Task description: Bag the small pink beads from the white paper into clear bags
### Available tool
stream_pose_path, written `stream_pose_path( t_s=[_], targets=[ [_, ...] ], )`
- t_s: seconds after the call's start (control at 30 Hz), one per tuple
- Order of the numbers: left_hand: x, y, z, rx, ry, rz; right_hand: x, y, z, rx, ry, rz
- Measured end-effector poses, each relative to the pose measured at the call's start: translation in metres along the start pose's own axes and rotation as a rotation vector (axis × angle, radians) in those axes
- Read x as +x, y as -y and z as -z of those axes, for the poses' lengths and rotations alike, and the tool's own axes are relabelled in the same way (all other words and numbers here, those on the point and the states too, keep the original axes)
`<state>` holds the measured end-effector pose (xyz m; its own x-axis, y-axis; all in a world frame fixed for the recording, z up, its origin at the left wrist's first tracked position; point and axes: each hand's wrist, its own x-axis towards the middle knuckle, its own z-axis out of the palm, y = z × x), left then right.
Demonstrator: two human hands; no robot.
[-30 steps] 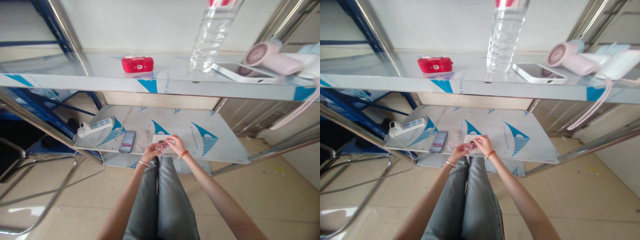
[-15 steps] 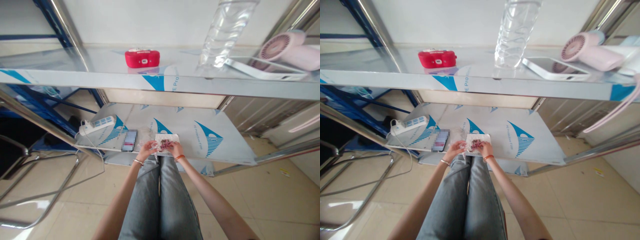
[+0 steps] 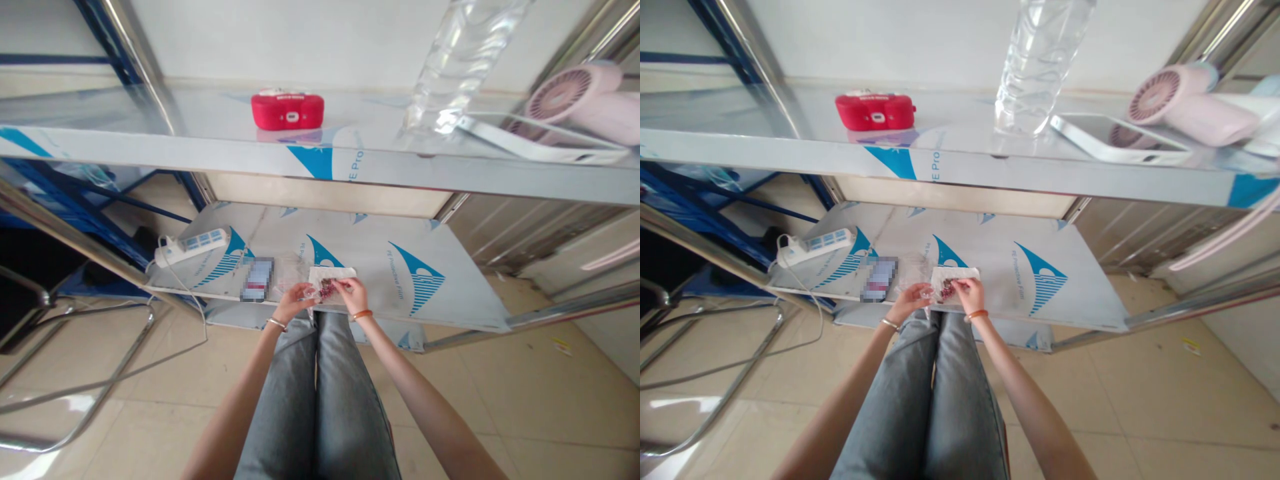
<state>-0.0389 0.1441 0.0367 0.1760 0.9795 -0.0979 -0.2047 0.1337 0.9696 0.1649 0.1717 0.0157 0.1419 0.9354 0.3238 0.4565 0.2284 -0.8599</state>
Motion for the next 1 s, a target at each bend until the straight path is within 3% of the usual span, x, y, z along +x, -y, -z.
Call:
stream_pose_path(
  t_s=[0.17,0.3,0.47,0.7,1.0],
  targets=[
    [0.003,0.003,-0.006,0.100,-0.021,-0.001,0.004,0.054,0.002,0.100,0.083,0.106],
    [0.001,0.001,-0.008,0.162,-0.019,-0.008,0.000,0.068,0.000,0.030,0.222,0.202],
    [-0.002,-0.002,-0.002,0.132,-0.066,-0.013,-0.003,0.039,-0.004,-0.019,0.164,0.145],
    [-0.002,0.000,0.005,0.082,-0.068,-0.042,-0.025,-0.013,-0.020,-0.309,0.303,0.155],
    [-0.001,0.004,0.006,0.128,-0.069,-0.045,-0.034,-0.019,-0.032,-0.374,0.331,0.179]
  ],
)
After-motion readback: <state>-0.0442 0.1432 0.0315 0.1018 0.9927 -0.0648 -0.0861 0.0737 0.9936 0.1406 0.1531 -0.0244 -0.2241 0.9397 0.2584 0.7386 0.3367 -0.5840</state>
